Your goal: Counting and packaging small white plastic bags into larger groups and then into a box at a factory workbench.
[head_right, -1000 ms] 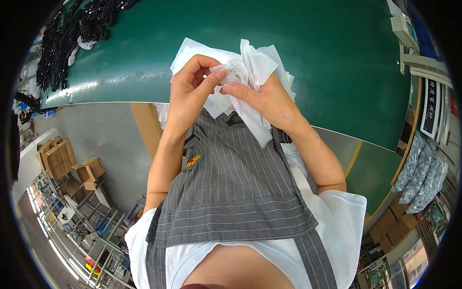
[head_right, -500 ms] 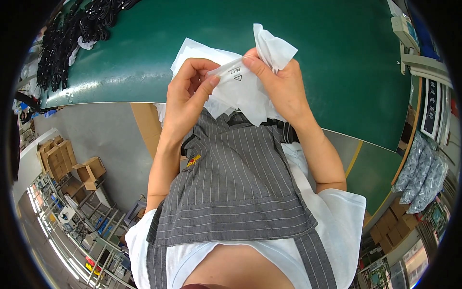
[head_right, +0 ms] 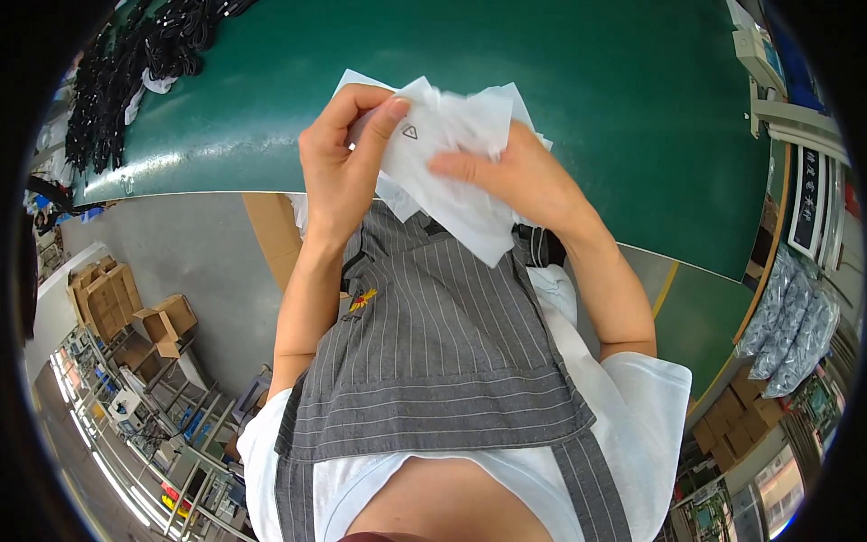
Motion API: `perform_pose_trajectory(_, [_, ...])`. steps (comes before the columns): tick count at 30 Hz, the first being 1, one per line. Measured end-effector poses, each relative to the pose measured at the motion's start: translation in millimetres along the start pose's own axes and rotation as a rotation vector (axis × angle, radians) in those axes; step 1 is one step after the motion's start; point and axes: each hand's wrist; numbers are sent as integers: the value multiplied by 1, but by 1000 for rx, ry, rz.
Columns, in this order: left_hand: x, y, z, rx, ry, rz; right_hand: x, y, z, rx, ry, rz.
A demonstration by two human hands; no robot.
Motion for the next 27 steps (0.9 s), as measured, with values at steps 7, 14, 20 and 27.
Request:
perform_pose_trajectory(7, [-17,7,13,-15,76,-63,-27,12,-18,66,12,75])
perform_pose_trajectory(14, [-18,10,26,-31,246,-168,-23,13,-14,122,-90,-83])
perform_pose_trajectory(20, [-19,7,19,-88,143,-135,-14,12,-11,11,-44,-87])
perform_pose_trajectory(27, [-25,-7,38,-205,-183,-45,-10,18,-18,217,63,-46])
Point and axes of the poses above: each hand's wrist, its own y-axis away from the middle knuckle, its own x-axis out of the palm, z = x × y, and after that the axes turned 6 degrees about z, right-handed
